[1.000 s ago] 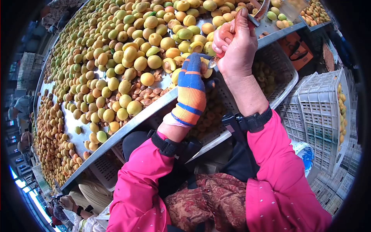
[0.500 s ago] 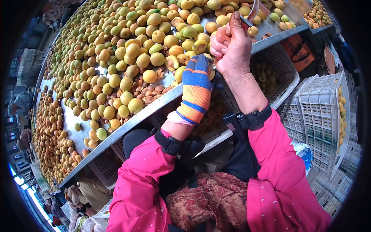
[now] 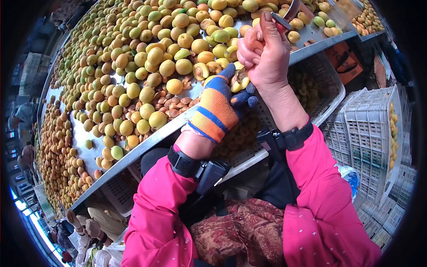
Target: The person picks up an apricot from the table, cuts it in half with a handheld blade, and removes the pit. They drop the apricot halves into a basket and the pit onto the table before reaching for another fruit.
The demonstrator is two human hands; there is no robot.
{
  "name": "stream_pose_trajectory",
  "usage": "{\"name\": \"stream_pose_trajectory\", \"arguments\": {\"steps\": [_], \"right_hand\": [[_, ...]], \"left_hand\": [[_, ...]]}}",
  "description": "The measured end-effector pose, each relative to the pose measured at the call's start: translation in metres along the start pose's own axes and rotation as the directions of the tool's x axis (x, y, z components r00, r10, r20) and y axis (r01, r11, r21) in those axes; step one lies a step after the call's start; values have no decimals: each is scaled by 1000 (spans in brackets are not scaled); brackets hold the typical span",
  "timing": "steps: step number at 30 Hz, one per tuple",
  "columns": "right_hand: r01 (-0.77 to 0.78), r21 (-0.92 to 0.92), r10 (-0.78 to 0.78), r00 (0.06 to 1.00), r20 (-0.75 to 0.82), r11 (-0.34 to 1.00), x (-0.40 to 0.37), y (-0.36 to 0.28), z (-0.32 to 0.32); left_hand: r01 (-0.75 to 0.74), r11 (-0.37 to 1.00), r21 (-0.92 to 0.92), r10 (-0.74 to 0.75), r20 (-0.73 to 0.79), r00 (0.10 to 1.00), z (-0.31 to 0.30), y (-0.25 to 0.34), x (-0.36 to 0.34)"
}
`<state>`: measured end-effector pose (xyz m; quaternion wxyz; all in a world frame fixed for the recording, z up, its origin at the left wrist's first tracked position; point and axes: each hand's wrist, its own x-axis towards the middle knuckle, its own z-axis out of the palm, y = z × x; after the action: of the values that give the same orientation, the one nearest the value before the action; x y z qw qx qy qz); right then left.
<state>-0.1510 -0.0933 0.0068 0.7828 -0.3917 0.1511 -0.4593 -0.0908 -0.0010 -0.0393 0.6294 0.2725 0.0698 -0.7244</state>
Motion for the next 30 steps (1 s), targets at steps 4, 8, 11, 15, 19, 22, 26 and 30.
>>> {"name": "stream_pose_trajectory", "arguments": {"steps": [4, 8, 11, 15, 19, 22, 26, 30], "right_hand": [[7, 175, 13, 994, -111, 985, 14, -2, -17], [-100, 19, 102, 984, -147, 995, 12, -9, -24], [-238, -423, 268, 963, 11, 874, -3, 12, -16], [15, -672, 162, 967, 199, 740, -9, 34, -11], [-218, -599, 485, 810, 329, 771, 0, -1, -5], [-49, -670, 248, 947, 205, 741, -3, 9, -8], [48, -180, -54, 998, -25, 982, 1, 1, -3], [159, -82, -162, 986, -33, 984, -1, -9, 2]], "left_hand": [[-391, 888, 241, 392, 45, 919, -35, -6, 33], [-405, 914, -7, 405, 11, 914, 3, 12, -1], [-577, 814, -63, 575, -47, 817, 11, 18, -2], [-553, 833, -3, 540, -216, 814, 18, 19, -11], [-492, 855, 164, 508, -74, 858, 7, 26, -11], [-464, 884, -54, 445, -210, 871, 7, 22, -6], [-452, 892, 15, 445, -204, 872, 14, 19, -9], [-421, 899, 124, 439, -244, 865, 8, 6, -1]]}}
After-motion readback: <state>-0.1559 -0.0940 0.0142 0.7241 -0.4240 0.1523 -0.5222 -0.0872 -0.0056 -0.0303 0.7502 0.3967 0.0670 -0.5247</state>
